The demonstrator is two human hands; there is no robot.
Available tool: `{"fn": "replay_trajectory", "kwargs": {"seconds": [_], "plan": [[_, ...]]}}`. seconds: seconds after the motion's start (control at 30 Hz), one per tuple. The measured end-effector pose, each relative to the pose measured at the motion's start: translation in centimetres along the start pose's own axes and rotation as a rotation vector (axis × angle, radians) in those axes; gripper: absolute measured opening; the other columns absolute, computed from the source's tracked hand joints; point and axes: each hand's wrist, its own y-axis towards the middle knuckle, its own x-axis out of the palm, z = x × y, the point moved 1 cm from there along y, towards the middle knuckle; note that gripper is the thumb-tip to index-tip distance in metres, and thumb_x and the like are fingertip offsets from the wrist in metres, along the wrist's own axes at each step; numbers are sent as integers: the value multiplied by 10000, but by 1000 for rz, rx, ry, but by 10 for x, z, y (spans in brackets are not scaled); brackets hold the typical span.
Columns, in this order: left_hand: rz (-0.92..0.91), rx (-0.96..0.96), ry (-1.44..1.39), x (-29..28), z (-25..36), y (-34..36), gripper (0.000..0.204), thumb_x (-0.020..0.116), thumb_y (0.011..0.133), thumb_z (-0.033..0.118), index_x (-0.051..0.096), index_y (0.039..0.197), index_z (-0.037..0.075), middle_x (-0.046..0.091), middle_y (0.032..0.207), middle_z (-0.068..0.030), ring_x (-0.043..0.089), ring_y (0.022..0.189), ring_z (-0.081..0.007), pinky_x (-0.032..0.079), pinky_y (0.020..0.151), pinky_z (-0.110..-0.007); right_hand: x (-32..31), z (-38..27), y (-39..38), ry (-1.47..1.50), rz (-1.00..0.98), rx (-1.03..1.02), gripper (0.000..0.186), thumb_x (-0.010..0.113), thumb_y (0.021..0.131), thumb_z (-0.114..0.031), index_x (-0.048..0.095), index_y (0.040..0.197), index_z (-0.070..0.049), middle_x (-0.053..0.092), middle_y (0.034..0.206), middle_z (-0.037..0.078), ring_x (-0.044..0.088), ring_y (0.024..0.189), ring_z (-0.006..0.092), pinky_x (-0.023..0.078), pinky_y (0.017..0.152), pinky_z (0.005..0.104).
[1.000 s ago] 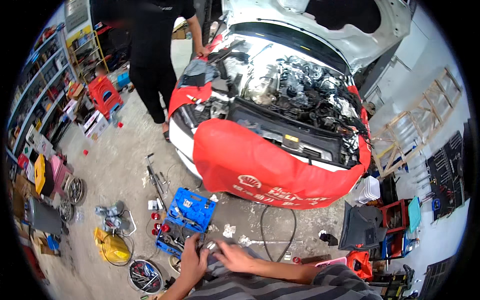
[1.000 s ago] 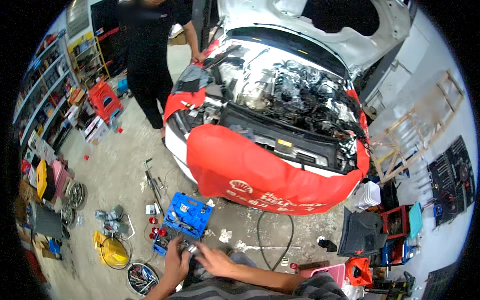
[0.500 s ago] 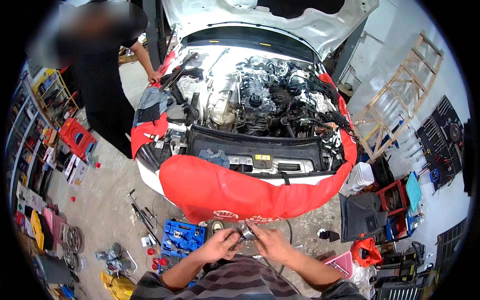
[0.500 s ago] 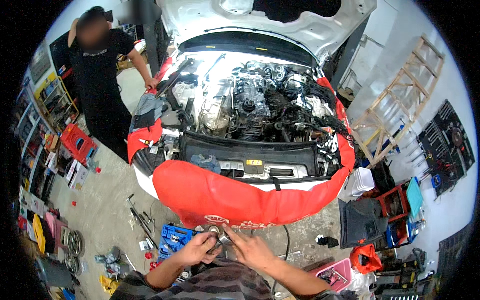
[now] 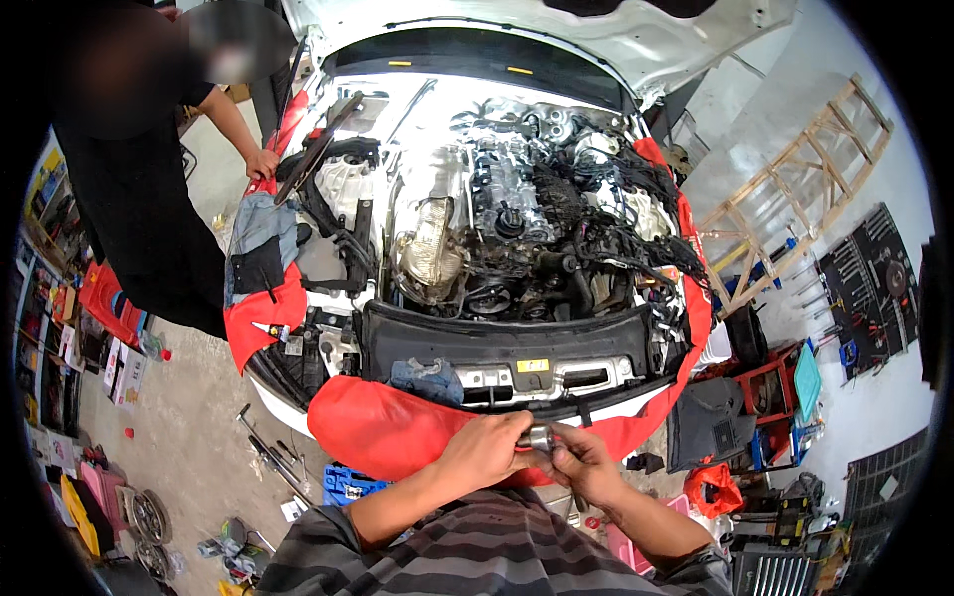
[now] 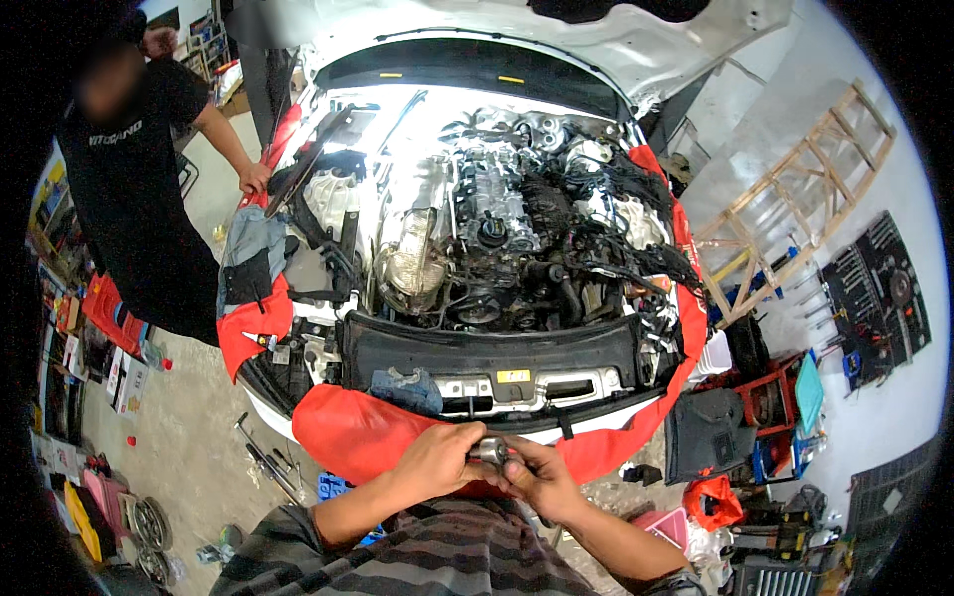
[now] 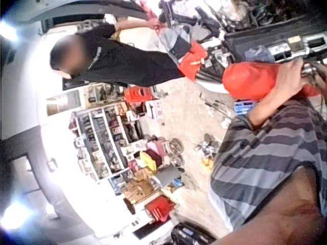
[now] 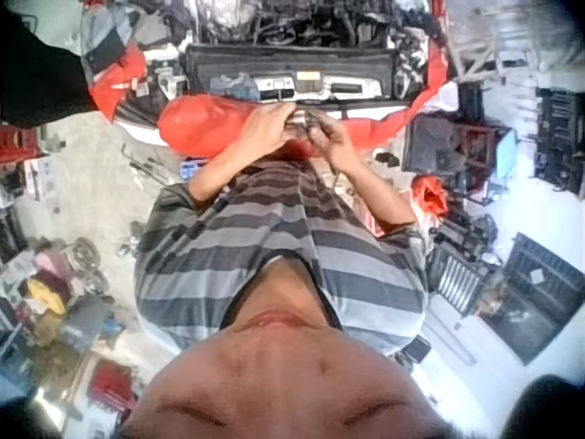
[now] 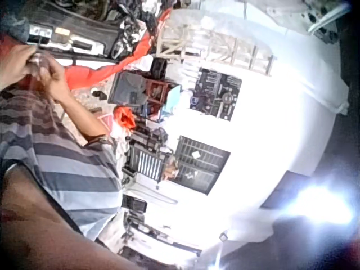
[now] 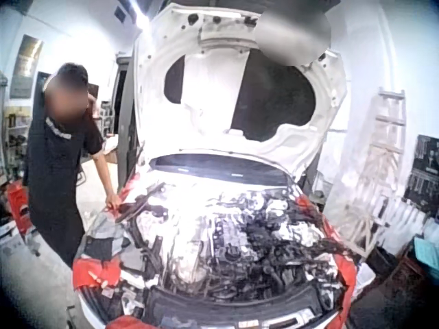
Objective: The person manipulates engine components and bolts on a car engine while being assisted by another person, handling various engine parts and fasteners.
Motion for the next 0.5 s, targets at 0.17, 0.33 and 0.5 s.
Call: {"fn": "replay_trajectory", "kwargs": {"seconds": [0.17, 0.33, 0.5], "plan": [[-225, 110, -421, -12, -28, 60, 416, 707, 817, 351, 587, 905, -38, 620, 766, -215, 613, 731, -391, 463, 631, -439, -54, -14, 43, -112, -43, 142, 359, 551, 964, -185, 533, 1257, 21, 632, 795, 42, 550, 634, 84, 414, 550, 197], [-386, -239, -1070, -15, -77, 133, 628, 410, 919, 623, 477, 683, 45, 474, 535, 10, 405, 406, -60, 284, 362, -231, -87, -83, 144, -982, -241, -302, 601, 762, 746, -266, 484, 1210, -5, 646, 938, 224, 656, 807, 357, 518, 675, 400], [185, -318, -1026, -22, -177, 237, 631, 340, 976, 554, 590, 868, -16, 594, 693, -76, 547, 544, -133, 447, 530, -254, -141, -87, 298, -1169, -139, -347, 436, 717, 803, -261, 515, 1097, -11, 643, 796, 182, 637, 693, 378, 502, 616, 415]]}}
